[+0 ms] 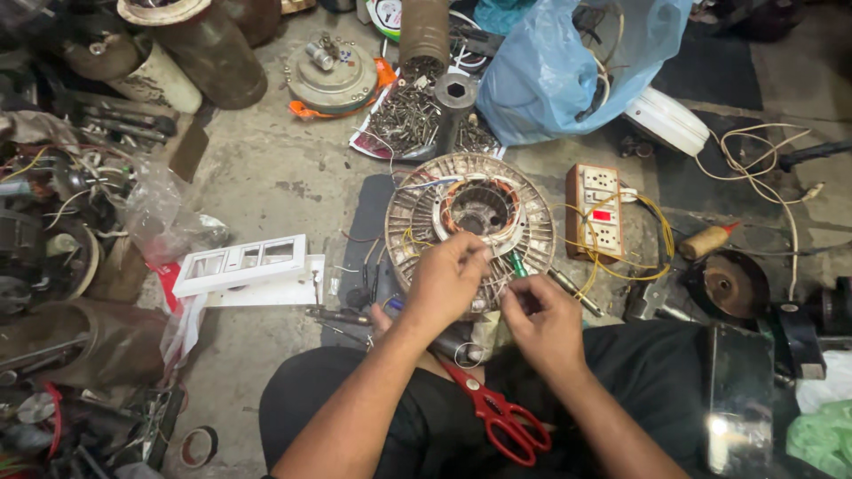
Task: The person sits on the floor and works on a motor stator, using a green-handled screwdriver to adjust wires and a pair of red scissors to cut wires. The person manipulates the copper windings and connects them to a testing device.
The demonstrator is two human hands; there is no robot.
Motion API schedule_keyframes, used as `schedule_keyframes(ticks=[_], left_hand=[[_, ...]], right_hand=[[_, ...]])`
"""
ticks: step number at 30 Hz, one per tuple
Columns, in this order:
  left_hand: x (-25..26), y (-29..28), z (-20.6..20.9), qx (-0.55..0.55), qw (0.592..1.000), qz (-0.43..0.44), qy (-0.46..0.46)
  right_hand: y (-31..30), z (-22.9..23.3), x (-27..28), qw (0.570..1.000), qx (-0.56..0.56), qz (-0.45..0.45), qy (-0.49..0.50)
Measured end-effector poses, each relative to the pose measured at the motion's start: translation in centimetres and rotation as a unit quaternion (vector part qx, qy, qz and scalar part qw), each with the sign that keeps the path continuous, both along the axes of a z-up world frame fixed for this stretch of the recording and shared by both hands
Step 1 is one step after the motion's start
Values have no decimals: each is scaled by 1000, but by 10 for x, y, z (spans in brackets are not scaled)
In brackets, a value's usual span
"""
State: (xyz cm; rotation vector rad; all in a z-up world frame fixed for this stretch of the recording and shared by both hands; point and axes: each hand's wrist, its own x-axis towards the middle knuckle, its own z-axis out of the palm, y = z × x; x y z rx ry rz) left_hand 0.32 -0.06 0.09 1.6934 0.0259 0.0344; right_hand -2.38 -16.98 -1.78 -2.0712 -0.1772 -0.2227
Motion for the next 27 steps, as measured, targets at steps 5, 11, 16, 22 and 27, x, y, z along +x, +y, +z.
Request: schedule_keyframes(ticks=[5, 11, 16, 22, 27], left_hand=[[-11, 16, 29, 121, 974, -79, -176], [-16, 12, 42, 275, 933, -125, -196], [-13, 21, 39, 271, 939, -68, -202], [-5, 25, 31, 125, 977, -8, -173], [-4, 11, 14, 49, 997, -42, -53]], right_hand=[[-6, -3, -13, 994, 107, 21, 17], [-7, 14, -10, 963, 252, 92, -39], [2, 1, 15, 897, 422, 21, 130], [4, 1, 13, 992, 120, 1, 38], [10, 17, 9, 996, -3, 32, -84]])
